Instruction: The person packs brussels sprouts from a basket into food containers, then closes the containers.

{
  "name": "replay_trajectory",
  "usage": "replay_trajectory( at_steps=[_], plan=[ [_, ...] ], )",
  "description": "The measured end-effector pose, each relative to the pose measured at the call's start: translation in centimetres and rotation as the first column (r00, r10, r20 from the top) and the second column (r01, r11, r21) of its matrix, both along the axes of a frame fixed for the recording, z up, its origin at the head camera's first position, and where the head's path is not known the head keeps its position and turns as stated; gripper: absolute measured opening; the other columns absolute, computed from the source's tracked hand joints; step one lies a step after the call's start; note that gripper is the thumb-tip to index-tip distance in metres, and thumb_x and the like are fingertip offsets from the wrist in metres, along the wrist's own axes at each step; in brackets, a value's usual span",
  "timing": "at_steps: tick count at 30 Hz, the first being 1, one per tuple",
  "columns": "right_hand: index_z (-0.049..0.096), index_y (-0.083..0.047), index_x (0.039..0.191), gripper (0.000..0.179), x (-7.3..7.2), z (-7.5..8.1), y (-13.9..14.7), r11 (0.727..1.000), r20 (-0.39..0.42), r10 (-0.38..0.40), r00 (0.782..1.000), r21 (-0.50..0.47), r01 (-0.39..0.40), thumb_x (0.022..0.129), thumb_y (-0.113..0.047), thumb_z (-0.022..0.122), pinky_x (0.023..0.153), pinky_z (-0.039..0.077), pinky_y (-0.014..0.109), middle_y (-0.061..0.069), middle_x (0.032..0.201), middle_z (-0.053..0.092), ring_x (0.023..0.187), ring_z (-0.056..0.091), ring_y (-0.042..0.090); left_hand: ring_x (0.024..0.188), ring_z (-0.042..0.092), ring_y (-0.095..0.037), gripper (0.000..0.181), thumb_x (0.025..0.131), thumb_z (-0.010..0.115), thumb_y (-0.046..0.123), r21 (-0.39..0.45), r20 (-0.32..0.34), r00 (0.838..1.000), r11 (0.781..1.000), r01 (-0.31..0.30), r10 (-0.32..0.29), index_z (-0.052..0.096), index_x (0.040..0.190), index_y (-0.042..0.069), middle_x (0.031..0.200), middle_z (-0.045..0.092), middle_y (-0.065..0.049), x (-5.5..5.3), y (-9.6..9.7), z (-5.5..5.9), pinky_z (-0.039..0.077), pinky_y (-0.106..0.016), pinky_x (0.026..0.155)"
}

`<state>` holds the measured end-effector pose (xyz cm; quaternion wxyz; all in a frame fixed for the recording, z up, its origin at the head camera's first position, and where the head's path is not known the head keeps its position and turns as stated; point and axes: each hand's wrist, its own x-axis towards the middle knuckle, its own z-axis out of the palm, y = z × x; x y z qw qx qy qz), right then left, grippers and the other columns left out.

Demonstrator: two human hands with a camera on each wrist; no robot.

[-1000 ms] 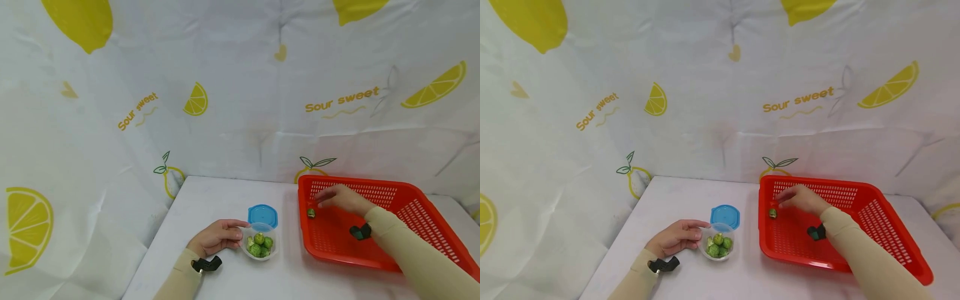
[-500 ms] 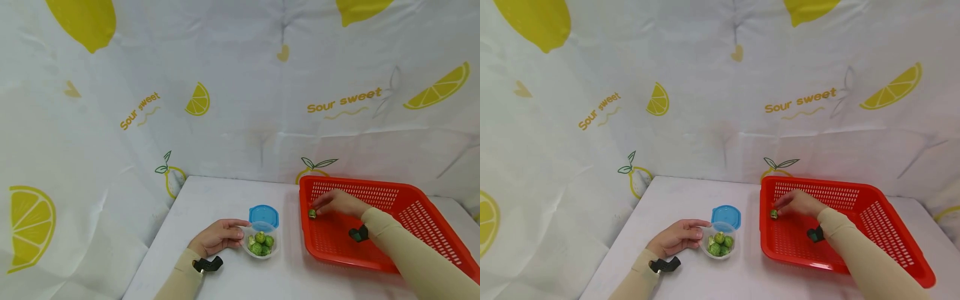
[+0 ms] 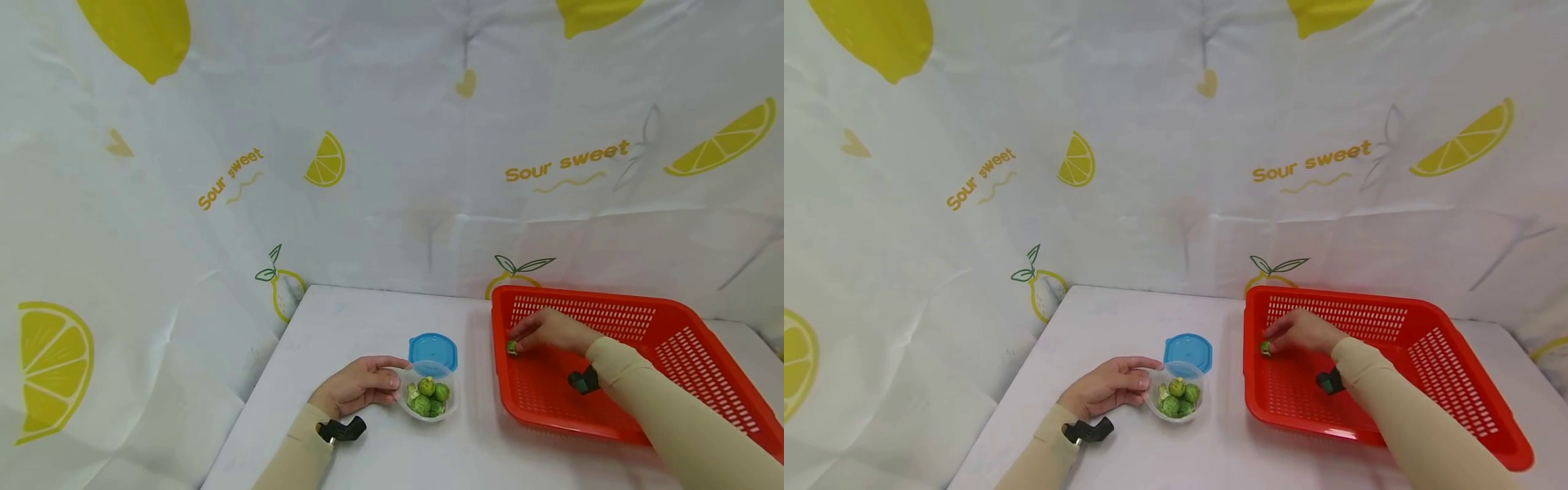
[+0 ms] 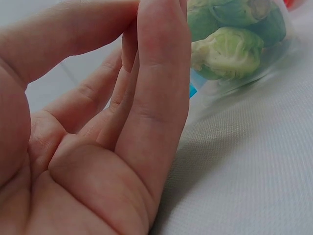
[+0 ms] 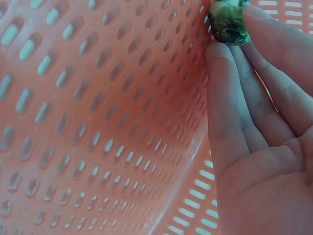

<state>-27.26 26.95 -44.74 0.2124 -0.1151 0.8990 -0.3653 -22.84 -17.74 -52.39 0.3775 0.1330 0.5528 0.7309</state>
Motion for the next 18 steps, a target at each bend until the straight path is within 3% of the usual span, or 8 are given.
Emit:
replay_trajectory(
  at_steps=[9,18],
  plan=[
    [0.083,-0.008,0.12,0.027,-0.1,-0.47,-0.22,0.999,0.029,-0.045,0.999,-0.001,0.045,0.094,-0.014,0.083,0.092,0.062,0.037,0.006,0.11,0.082,0.098,0.068,0.019,0.085,0.073,-0.006,0.055,0.102,0.07,0.006,-0.001,0.005,1.0,1.0,0.0,0.0,0.054,0.155,0.001,0.096,0.074,0.003,0.04,0.03,-0.01,0.065,-0.022,0.082],
    [0.083,-0.007,0.118,0.025,0.03,0.13,-0.39,0.998,0.029,-0.059,0.998,0.005,0.059,0.093,-0.013,0.083,0.094,0.062,0.042,0.007,0.107,0.082,0.098,0.069,0.02,0.085,0.073,-0.006,0.055,0.102,0.069,0.004,0.008,0.006,1.0,1.0,-0.002,0.002,0.054,0.155,0.0,0.096,0.074,0.003,0.1,0.04,0.22,0.065,-0.023,0.082]
  ],
)
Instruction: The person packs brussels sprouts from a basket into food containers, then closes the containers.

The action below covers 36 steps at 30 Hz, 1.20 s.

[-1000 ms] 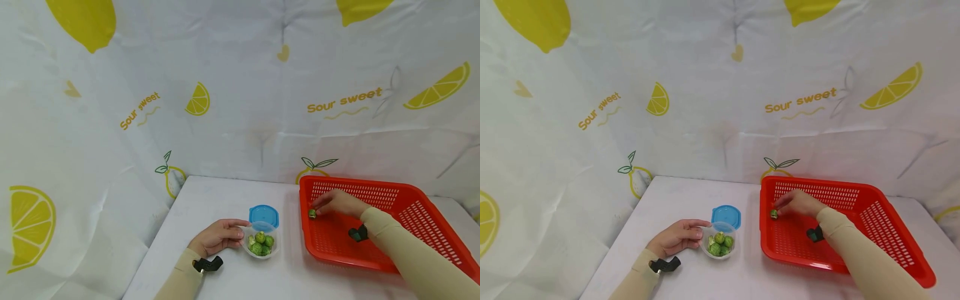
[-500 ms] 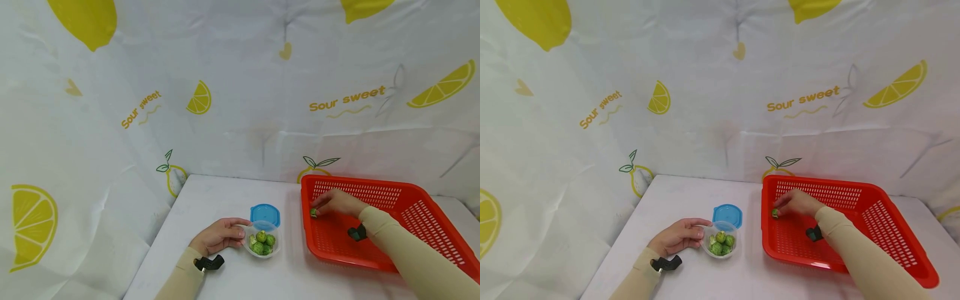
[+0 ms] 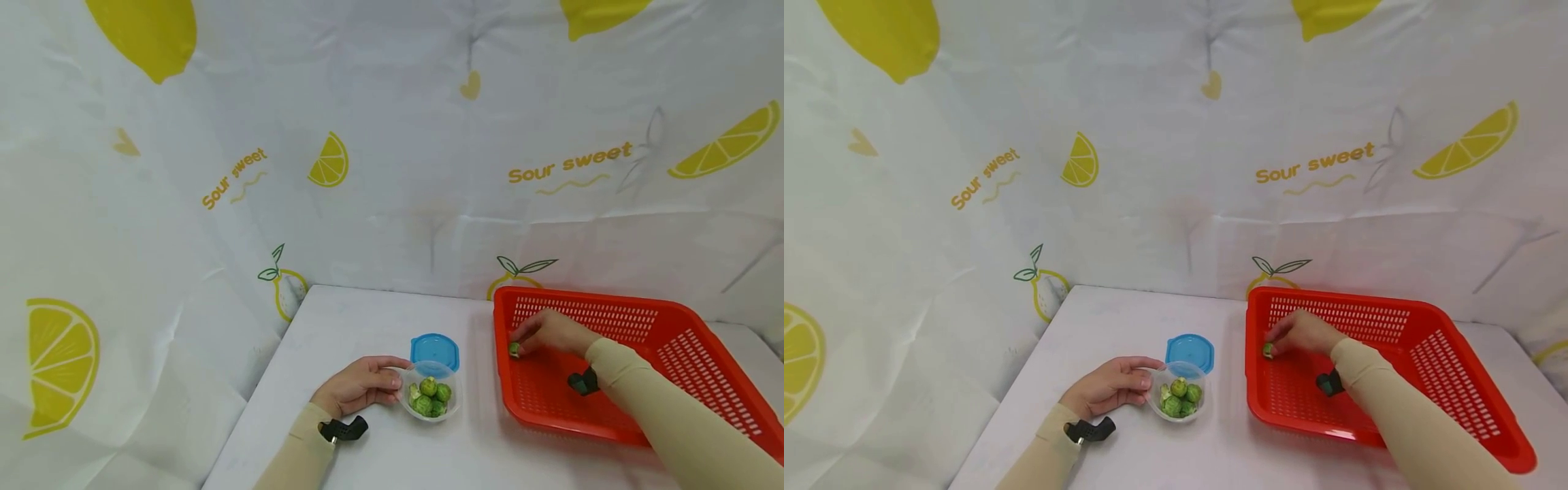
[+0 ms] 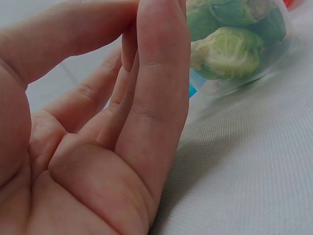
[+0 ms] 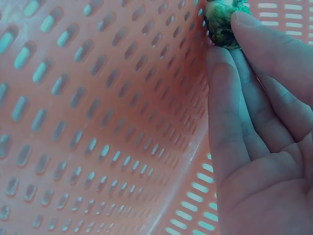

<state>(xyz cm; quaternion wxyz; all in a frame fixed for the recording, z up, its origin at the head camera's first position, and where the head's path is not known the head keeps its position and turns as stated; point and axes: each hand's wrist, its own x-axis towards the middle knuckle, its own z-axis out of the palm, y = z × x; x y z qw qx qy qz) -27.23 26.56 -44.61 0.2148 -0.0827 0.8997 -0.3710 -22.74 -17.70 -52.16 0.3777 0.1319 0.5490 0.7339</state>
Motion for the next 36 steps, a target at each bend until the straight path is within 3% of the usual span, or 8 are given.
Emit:
replay_trajectory(
  at_steps=[7,11,16,24,30,36],
  plan=[
    [0.084,-0.011,0.118,0.026,0.3,0.8,0.6,1.0,-0.034,-0.004,0.999,0.03,0.005,0.093,-0.019,0.085,0.093,0.061,0.04,0.003,0.108,0.083,0.101,0.067,0.02,0.087,0.073,-0.007,0.051,0.104,0.064,0.002,-0.008,-0.001,1.0,1.0,-0.005,0.005,0.054,0.155,0.0,0.096,0.075,0.002,0.0,0.1,0.0,0.065,-0.023,0.082],
    [0.084,-0.014,0.12,0.026,0.9,1.7,1.6,0.999,-0.061,-0.012,0.998,0.033,0.015,0.096,-0.024,0.082,0.096,0.062,0.045,0.001,0.11,0.082,0.107,0.068,0.021,0.087,0.073,-0.006,0.052,0.104,0.066,0.004,-0.012,0.002,1.0,1.0,-0.006,0.006,0.054,0.154,0.001,0.096,0.075,0.002,0.0,0.2,0.1,0.065,-0.023,0.082],
    [0.081,-0.016,0.128,0.035,2.5,3.2,2.8,0.999,-0.087,-0.03,0.996,0.028,0.033,0.098,-0.033,0.081,0.101,0.061,0.051,0.0,0.118,0.08,0.116,0.066,0.024,0.086,0.074,-0.007,0.054,0.102,0.07,0.008,-0.019,0.005,1.0,1.0,-0.005,0.005,0.055,0.154,0.001,0.095,0.075,0.001,0.0,0.1,0.0,0.065,-0.023,0.083],
    [0.079,-0.019,0.131,0.038,5.5,5.8,3.3,0.996,-0.082,-0.091,0.993,0.002,0.091,0.098,-0.038,0.08,0.102,0.061,0.056,-0.001,0.116,0.081,0.114,0.07,0.022,0.087,0.075,-0.008,0.054,0.104,0.069,0.007,-0.021,0.008,1.0,1.0,-0.004,0.004,0.054,0.155,0.002,0.095,0.076,0.001,0.2,0.0,0.2,0.065,-0.023,0.084],
    [0.081,-0.022,0.128,0.034,7.8,7.4,1.5,0.994,-0.125,-0.109,0.986,-0.006,0.109,0.098,-0.039,0.08,0.101,0.059,0.052,-0.003,0.115,0.081,0.114,0.07,0.022,0.085,0.075,-0.007,0.054,0.103,0.071,0.009,-0.028,0.004,1.0,1.0,-0.009,0.009,0.056,0.154,0.004,0.095,0.075,0.001,0.2,-0.1,0.3,0.065,-0.022,0.083],
    [0.081,-0.021,0.126,0.033,9.6,7.7,-1.4,0.99,-0.11,-0.127,0.986,-0.071,0.12,0.096,-0.036,0.082,0.099,0.06,0.049,-0.003,0.115,0.082,0.109,0.073,0.019,0.084,0.075,-0.007,0.05,0.105,0.066,0.006,-0.035,0.002,1.0,0.999,-0.017,0.017,0.056,0.154,0.003,0.094,0.075,0.001,0.1,0.2,0.1,0.065,-0.022,0.082]
  ],
)
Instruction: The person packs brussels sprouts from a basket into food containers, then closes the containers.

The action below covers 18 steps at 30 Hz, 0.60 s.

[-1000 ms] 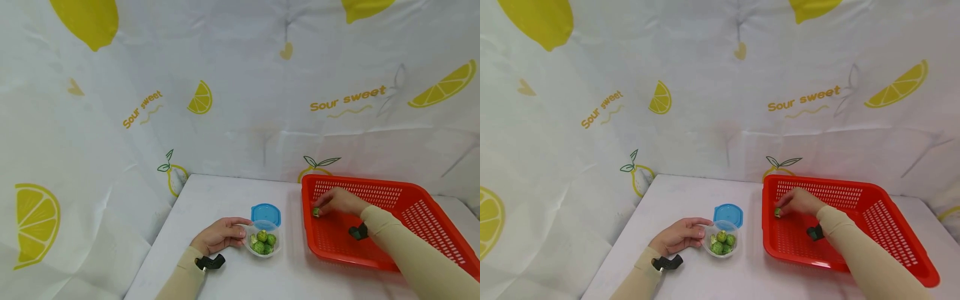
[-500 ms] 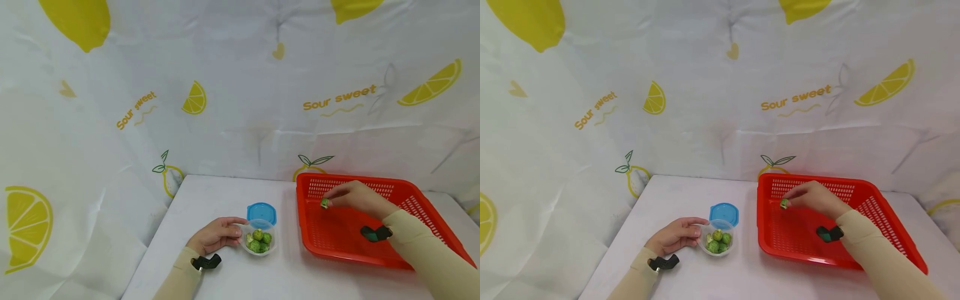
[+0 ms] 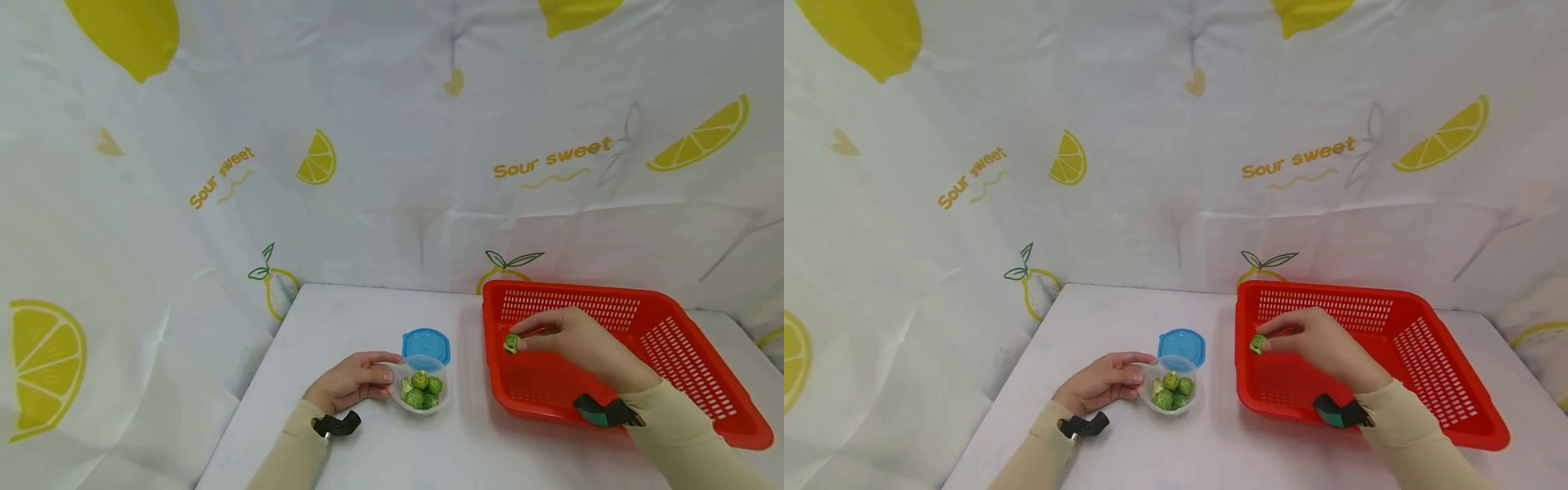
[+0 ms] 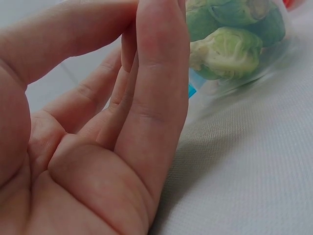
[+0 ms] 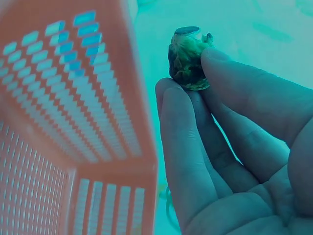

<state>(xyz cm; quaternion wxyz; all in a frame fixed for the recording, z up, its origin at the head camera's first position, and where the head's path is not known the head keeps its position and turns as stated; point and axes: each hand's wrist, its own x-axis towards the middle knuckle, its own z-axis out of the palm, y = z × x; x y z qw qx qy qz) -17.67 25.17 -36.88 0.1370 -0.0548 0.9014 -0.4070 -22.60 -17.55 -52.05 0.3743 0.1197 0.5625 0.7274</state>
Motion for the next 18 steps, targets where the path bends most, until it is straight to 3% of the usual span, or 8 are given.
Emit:
replay_trajectory(
  at_steps=[5,10,18],
  plan=[
    [0.082,-0.019,0.124,0.03,0.7,-0.1,-2.8,0.998,0.021,0.004,1.0,-0.056,-0.003,0.096,-0.031,0.083,0.099,0.062,0.05,-0.001,0.11,0.082,0.106,0.073,0.02,0.084,0.074,-0.007,0.051,0.105,0.065,0.005,0.0,-0.008,1.0,1.0,0.004,-0.004,0.054,0.155,0.001,0.094,0.074,0.001,-0.1,-0.1,-0.2,0.065,-0.022,0.082],
    [0.083,-0.017,0.118,0.024,1.2,-0.3,-5.9,0.993,0.017,0.029,0.999,-0.116,-0.026,0.096,-0.025,0.083,0.095,0.065,0.041,0.0,0.106,0.083,0.101,0.074,0.019,0.083,0.073,-0.007,0.052,0.105,0.065,0.005,0.004,-0.006,1.0,1.0,0.009,-0.009,0.053,0.155,0.0,0.094,0.074,0.001,-0.2,0.0,-0.1,0.064,-0.021,0.081],
    [0.084,-0.019,0.111,0.015,1.5,-1.5,-10.7,0.992,-0.002,0.051,0.999,-0.115,-0.051,0.096,-0.019,0.083,0.092,0.067,0.04,-0.002,0.102,0.081,0.096,0.075,0.015,0.083,0.073,-0.007,0.051,0.106,0.063,0.003,0.006,-0.007,1.0,1.0,0.009,-0.009,0.053,0.155,0.0,0.094,0.073,0.001,-0.2,0.0,-0.1,0.064,-0.021,0.081]
  ],
)
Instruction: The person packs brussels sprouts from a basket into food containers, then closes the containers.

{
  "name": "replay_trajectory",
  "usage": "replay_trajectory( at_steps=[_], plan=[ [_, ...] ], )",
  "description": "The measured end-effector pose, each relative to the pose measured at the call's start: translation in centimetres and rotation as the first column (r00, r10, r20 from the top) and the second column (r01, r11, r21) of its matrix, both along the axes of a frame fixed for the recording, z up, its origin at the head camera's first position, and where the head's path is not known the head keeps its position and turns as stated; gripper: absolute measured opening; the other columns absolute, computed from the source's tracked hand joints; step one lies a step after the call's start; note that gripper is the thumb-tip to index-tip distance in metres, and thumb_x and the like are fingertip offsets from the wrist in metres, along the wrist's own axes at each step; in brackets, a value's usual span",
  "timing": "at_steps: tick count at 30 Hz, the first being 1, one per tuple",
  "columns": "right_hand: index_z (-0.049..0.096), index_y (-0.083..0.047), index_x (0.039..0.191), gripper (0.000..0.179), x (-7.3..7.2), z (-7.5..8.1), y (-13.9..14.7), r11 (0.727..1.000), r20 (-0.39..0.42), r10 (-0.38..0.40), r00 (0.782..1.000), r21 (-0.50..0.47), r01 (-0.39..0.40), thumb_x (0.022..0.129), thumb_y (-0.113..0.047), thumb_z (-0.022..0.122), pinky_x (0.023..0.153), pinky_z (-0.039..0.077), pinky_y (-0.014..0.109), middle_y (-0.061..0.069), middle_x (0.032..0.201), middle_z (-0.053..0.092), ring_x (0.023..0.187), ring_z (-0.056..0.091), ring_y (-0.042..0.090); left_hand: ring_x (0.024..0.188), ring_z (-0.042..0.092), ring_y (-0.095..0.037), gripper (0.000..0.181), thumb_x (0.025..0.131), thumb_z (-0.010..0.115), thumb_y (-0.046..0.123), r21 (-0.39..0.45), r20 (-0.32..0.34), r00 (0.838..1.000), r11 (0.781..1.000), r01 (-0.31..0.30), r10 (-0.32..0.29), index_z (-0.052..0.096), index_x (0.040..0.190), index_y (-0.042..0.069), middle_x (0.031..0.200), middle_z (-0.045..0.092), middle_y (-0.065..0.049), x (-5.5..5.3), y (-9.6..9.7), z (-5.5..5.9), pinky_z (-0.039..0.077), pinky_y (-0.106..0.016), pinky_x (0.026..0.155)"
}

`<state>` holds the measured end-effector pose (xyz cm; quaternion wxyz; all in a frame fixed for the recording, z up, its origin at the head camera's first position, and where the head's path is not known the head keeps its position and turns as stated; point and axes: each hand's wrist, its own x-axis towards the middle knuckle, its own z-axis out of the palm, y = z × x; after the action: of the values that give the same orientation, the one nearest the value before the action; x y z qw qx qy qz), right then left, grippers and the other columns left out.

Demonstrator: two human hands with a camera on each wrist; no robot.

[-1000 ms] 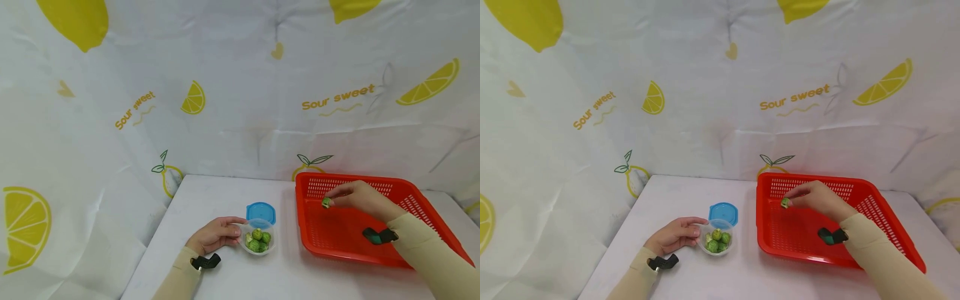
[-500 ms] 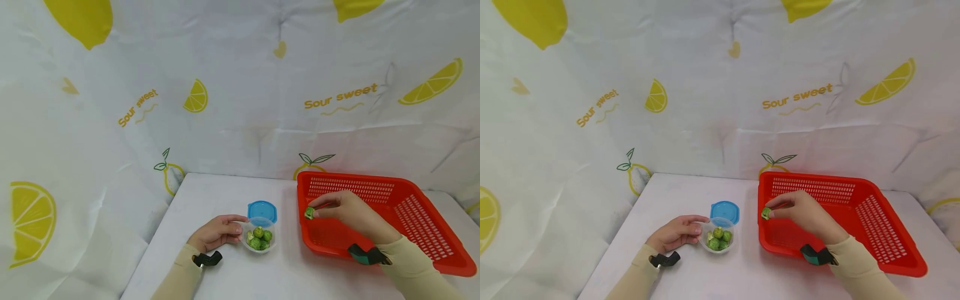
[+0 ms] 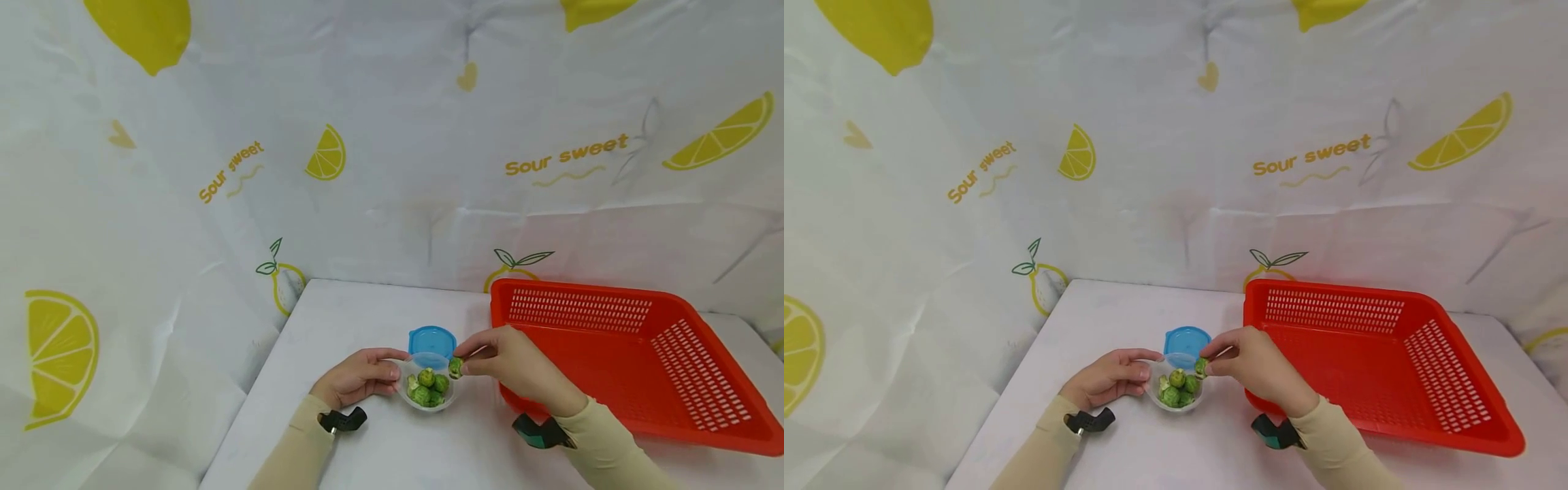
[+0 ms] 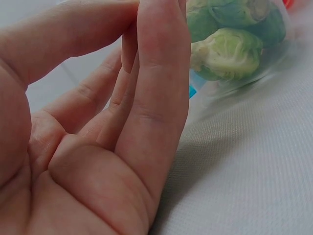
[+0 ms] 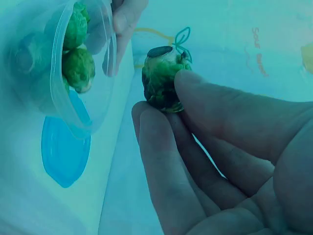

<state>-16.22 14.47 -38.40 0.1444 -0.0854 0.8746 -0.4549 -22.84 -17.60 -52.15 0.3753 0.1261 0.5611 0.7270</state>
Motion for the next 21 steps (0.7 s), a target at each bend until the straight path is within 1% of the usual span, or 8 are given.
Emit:
replay_trajectory(
  at_steps=[3,8,11,17,21],
  plan=[
    [0.084,-0.018,0.108,0.014,0.1,-0.5,-1.2,1.0,-0.013,-0.006,1.0,0.0,0.006,0.094,-0.016,0.085,0.09,0.067,0.04,-0.001,0.104,0.08,0.095,0.074,0.015,0.084,0.073,-0.007,0.051,0.106,0.062,0.003,0.003,0.001,1.0,1.0,0.003,-0.003,0.053,0.156,0.001,0.095,0.074,0.001,-0.1,0.0,0.0,0.064,-0.021,0.081],
    [0.084,-0.015,0.104,0.012,0.2,-1.4,-2.4,1.0,-0.047,0.008,0.999,0.003,-0.008,0.093,-0.011,0.085,0.085,0.068,0.037,0.0,0.103,0.079,0.092,0.073,0.015,0.086,0.074,-0.008,0.05,0.107,0.061,0.003,0.013,0.01,1.0,1.0,0.002,-0.002,0.052,0.156,0.001,0.094,0.074,0.0,-0.1,0.1,0.0,0.064,-0.021,0.081],
    [0.084,-0.013,0.103,0.012,0.2,-1.9,-3.0,1.0,-0.046,0.014,0.999,0.013,-0.013,0.092,-0.009,0.085,0.084,0.068,0.037,0.001,0.102,0.079,0.09,0.073,0.015,0.086,0.074,-0.008,0.049,0.107,0.061,0.002,0.011,0.01,1.0,1.0,-0.002,0.002,0.053,0.156,0.001,0.095,0.074,0.001,0.0,0.1,0.1,0.065,-0.021,0.081],
    [0.084,-0.012,0.102,0.014,0.4,-2.4,-3.7,0.999,-0.04,-0.002,0.999,0.047,0.004,0.09,-0.005,0.086,0.082,0.069,0.038,0.002,0.102,0.079,0.087,0.071,0.016,0.086,0.074,-0.008,0.048,0.107,0.059,0.001,0.008,0.007,1.0,1.0,0.0,0.0,0.053,0.155,0.001,0.095,0.073,0.001,0.0,0.1,0.1,0.064,-0.021,0.081],
    [0.084,-0.009,0.101,0.013,0.4,-2.6,-4.1,0.996,-0.068,0.025,0.997,0.083,-0.019,0.09,-0.003,0.085,0.079,0.068,0.037,0.003,0.101,0.079,0.085,0.07,0.015,0.086,0.074,-0.008,0.049,0.107,0.059,0.001,0.009,0.007,1.0,1.0,0.0,0.0,0.053,0.156,0.001,0.095,0.074,0.0,0.0,0.0,0.0,0.064,-0.021,0.081]
  ],
)
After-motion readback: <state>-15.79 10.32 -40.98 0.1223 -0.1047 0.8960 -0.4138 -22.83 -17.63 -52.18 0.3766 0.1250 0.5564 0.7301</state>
